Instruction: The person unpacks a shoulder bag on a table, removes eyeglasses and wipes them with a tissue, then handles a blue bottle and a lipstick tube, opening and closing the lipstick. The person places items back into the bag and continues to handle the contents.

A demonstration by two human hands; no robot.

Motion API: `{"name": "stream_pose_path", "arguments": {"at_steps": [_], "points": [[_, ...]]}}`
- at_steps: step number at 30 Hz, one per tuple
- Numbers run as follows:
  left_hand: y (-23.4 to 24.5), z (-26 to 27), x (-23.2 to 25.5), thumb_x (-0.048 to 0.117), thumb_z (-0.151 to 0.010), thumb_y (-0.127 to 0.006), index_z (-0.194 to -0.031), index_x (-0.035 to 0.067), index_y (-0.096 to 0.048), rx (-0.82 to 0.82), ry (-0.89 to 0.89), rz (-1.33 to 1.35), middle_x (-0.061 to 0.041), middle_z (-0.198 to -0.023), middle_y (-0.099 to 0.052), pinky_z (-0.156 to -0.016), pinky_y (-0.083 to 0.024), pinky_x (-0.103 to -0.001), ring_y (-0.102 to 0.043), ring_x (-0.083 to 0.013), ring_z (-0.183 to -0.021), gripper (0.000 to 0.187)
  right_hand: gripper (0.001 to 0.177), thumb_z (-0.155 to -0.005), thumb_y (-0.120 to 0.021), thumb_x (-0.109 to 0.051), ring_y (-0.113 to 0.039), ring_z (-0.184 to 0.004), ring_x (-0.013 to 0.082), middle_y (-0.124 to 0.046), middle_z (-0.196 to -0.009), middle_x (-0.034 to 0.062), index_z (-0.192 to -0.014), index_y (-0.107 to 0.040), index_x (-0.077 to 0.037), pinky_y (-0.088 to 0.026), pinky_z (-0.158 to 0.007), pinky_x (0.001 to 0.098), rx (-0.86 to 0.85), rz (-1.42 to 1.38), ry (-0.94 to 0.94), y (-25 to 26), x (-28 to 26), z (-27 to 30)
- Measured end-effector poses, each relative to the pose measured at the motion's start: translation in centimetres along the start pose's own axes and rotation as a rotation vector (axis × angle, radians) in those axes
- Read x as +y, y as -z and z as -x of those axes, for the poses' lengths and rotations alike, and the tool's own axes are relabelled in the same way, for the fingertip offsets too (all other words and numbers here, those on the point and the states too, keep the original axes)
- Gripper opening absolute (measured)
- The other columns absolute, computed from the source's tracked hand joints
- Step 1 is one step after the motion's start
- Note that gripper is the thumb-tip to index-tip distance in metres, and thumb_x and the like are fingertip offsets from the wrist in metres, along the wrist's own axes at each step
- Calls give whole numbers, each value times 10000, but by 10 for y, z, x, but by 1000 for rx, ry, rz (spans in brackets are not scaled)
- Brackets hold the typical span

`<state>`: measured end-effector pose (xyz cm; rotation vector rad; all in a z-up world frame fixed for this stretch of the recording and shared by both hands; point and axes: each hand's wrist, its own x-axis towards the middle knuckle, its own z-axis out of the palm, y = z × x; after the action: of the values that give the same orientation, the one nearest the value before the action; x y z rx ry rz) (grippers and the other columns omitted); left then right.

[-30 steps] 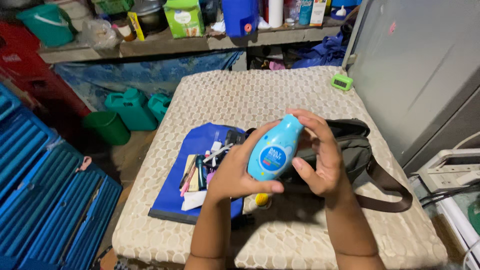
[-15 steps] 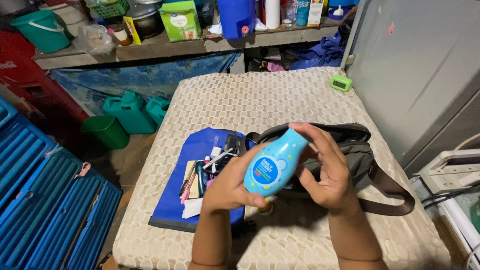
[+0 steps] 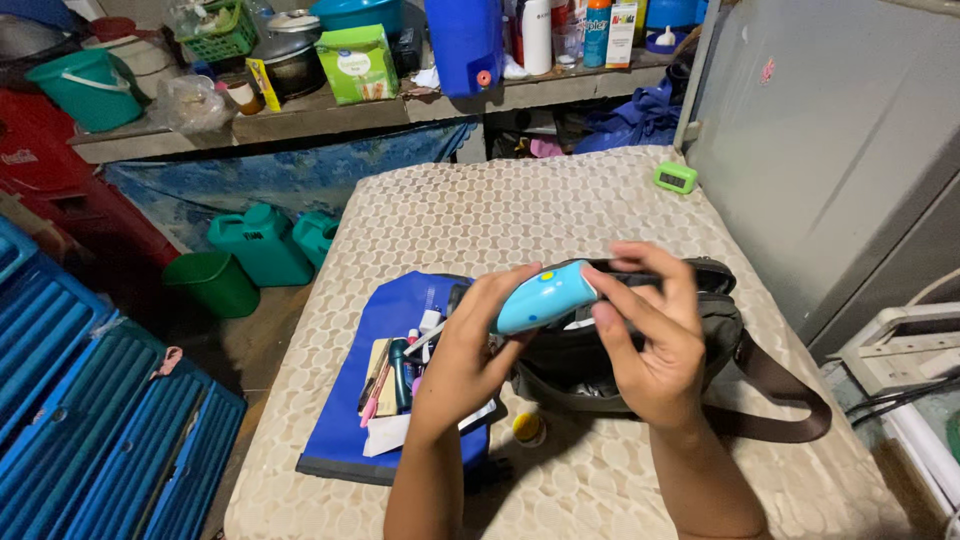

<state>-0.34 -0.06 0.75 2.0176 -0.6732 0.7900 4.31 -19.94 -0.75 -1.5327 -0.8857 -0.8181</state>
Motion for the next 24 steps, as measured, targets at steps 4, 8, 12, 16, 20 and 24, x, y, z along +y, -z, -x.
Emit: {"name": "stream_pose_path", "arguments": {"at_steps": [4, 8, 12, 16, 20, 24], "points": [[-1, -2, -1, -123, -739, -657, -1400, 76, -558, 41, 2, -49, -146, -1372, -622, -1080, -483, -388, -610, -338, -1275, 698, 258, -959, -725, 60, -544, -1080, 155, -458, -1289, 92, -1195, -750, -41, -500, -972, 280, 124, 25, 28, -9, 2, 5], [-1, -2, 1, -118, -736, -659, -1400, 78, -570, 53, 42, -49, -147, -1315, -612, -1045, -501, -380, -623, -332, -1235, 698, 279, -935, -736, 95, -572, -1044, 162, -509, -1232, 81, -1182, -744, -35, -510, -941, 272, 122, 20, 46, -10, 2, 5], [1, -2, 5, 61, -812, -794, -1391, 62, -557, 58, 25, -33, -154, -1280, -599, -1022, -497, -386, -619, -326, -1202, 626, 217, -898, -749, 106, -597, -1052, 189, -625, -1133, 86, -1078, -732, -14, -523, -933, 284, 113, 44, 91, -8, 0, -2], [0, -1, 7, 190, -894, -767, -1415, 53, -557, 45, 76, -39, -157, -1314, -604, -1036, -493, -390, -619, -322, -1228, 578, 177, -859, -759, 119, -609, -1030, 220, -677, -1045, 95, -980, -707, 1, -516, -928, 311, 122, 85, 120, -9, -2, -6], [0, 1, 4, 203, -925, -732, -1430, 36, -540, 15, 82, -16, -162, -1343, -600, -1067, -473, -389, -611, -329, -1253, 566, 194, -841, -769, 119, -620, -1026, 233, -691, -1029, 92, -978, -711, -5, -509, -935, 330, 123, 127, 159, -8, -3, -6], [-1, 2, 4, 176, -951, -719, -1451, 40, -543, 50, 94, -43, -167, -1364, -597, -1108, -461, -389, -603, -331, -1285, 547, 182, -852, -757, 114, -623, -1027, 231, -695, -1036, 95, -979, -699, -4, -508, -942, 329, 111, 117, 157, -9, -2, -7]]}}
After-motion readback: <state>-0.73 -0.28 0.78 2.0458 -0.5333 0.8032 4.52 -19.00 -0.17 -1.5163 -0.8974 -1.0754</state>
